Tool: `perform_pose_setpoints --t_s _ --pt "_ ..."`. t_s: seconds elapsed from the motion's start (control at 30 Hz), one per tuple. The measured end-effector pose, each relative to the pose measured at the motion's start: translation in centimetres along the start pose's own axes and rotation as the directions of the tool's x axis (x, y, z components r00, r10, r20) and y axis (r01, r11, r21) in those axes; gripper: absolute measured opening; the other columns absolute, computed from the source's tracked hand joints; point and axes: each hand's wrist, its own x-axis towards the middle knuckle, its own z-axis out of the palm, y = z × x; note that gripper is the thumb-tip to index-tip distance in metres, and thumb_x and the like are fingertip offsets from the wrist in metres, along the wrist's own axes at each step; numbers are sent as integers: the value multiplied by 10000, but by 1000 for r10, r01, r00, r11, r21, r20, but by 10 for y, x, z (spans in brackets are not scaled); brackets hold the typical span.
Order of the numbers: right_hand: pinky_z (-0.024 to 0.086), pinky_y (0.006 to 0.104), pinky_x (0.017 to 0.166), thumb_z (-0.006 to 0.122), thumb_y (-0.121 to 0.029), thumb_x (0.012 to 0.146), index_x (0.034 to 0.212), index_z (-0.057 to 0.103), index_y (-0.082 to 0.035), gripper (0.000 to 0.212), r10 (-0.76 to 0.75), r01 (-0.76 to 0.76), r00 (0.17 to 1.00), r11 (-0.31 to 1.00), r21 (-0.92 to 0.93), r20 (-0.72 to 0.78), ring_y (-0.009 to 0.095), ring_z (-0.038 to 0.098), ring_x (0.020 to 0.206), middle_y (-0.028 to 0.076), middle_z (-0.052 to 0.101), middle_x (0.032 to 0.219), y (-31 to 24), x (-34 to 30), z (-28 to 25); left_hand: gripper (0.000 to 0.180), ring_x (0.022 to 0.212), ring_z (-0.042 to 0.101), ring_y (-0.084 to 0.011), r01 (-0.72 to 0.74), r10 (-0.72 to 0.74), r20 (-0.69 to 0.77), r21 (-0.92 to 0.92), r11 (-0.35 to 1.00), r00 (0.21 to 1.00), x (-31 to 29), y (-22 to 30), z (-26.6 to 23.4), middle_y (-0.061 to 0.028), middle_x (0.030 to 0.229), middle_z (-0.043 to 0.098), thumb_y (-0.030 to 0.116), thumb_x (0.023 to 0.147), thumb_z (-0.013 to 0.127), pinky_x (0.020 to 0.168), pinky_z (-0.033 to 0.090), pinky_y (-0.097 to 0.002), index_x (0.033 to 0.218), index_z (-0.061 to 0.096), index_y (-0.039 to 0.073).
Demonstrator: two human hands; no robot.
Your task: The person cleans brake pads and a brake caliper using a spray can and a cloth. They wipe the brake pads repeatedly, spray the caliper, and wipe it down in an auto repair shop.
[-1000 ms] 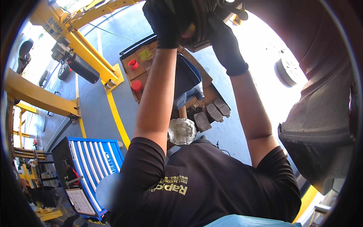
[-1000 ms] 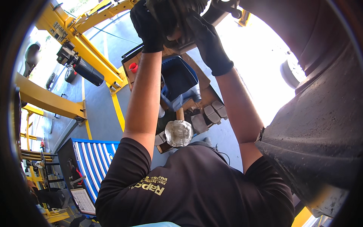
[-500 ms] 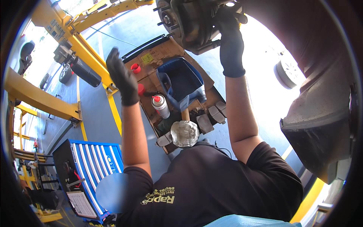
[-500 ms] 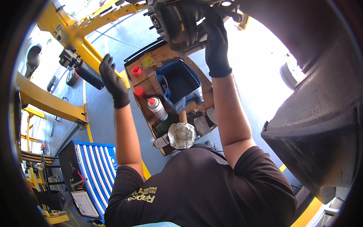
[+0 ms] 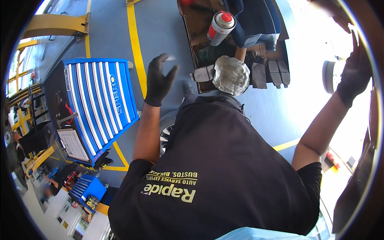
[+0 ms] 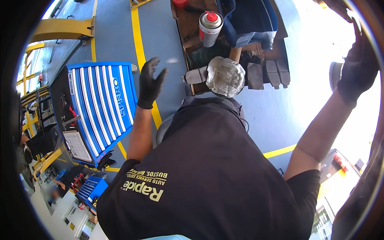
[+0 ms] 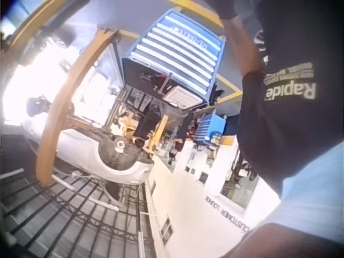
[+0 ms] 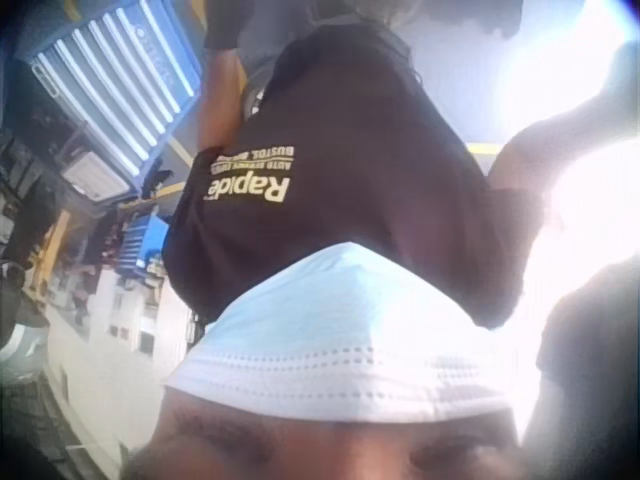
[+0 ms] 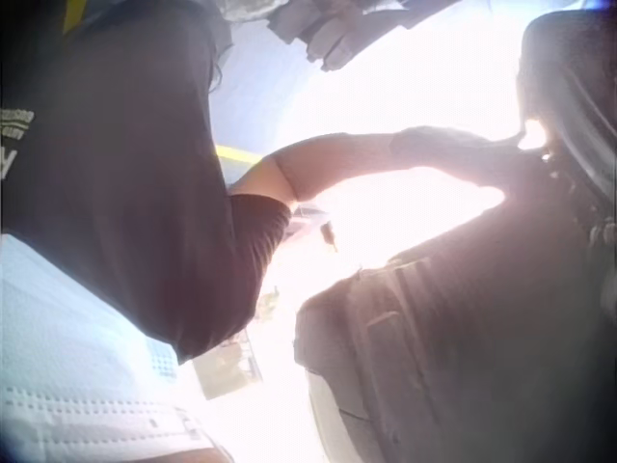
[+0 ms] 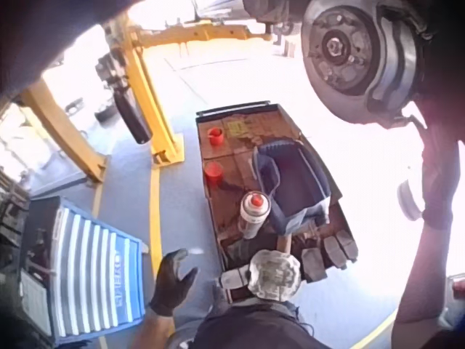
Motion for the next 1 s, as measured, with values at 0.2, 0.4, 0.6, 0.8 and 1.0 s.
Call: perform_pose_setpoints --t_s 0.2,0.4,0.6,0.8,1.0 --pt "517 371 1080 612 -53 1063 1273 702 25 242 545 -571 754 820 -42 367 242 680 1233 137 724 1268 -39 -202 65 706 1212 622 -330 -378 231 502 213 901 833 34 56 35 -137 1282 659 411 718 909 1042 479 -488 1277 680 46" --pt "512 499 1100 759 -155 943 1355 698 -57 428 461 -360 588 885 -295 664 431 656 1263 202 703 1353 -62 -306 104 602 1130 613 -283 -554 252 638 329 764 727 43 55 53 -95 1193 643 483 653 902 948 480 -461 1073 747 80" --pt "494 522 1118 822 -186 851 1510 579 -124 705 281 -113 637 955 -273 718 403 622 1327 178 661 1421 -52 -304 136 635 1102 648 -285 -609 325 641 285 740 695 67 53 46 -100 1139 672 545 640 901 897 506 -458 1051 755 84" --pt "493 522 1131 886 -255 799 1525 556 -127 807 122 -30 555 991 -127 823 392 615 1341 174 634 1461 -52 -275 186 609 905 733 -336 -582 385 605 163 796 697 113 73 15 -167 971 736 557 653 888 797 569 -437 950 757 42" --pt "545 440 1060 956 -368 785 1449 601 -60 814 85 -600 346 786 151 934 304 673 1244 131 677 1381 -59 -220 178 570 836 754 -270 -252 51 922 51 966 383 166 131 -30 -178 963 759 492 805 820 795 597 -398 1054 761 -17"
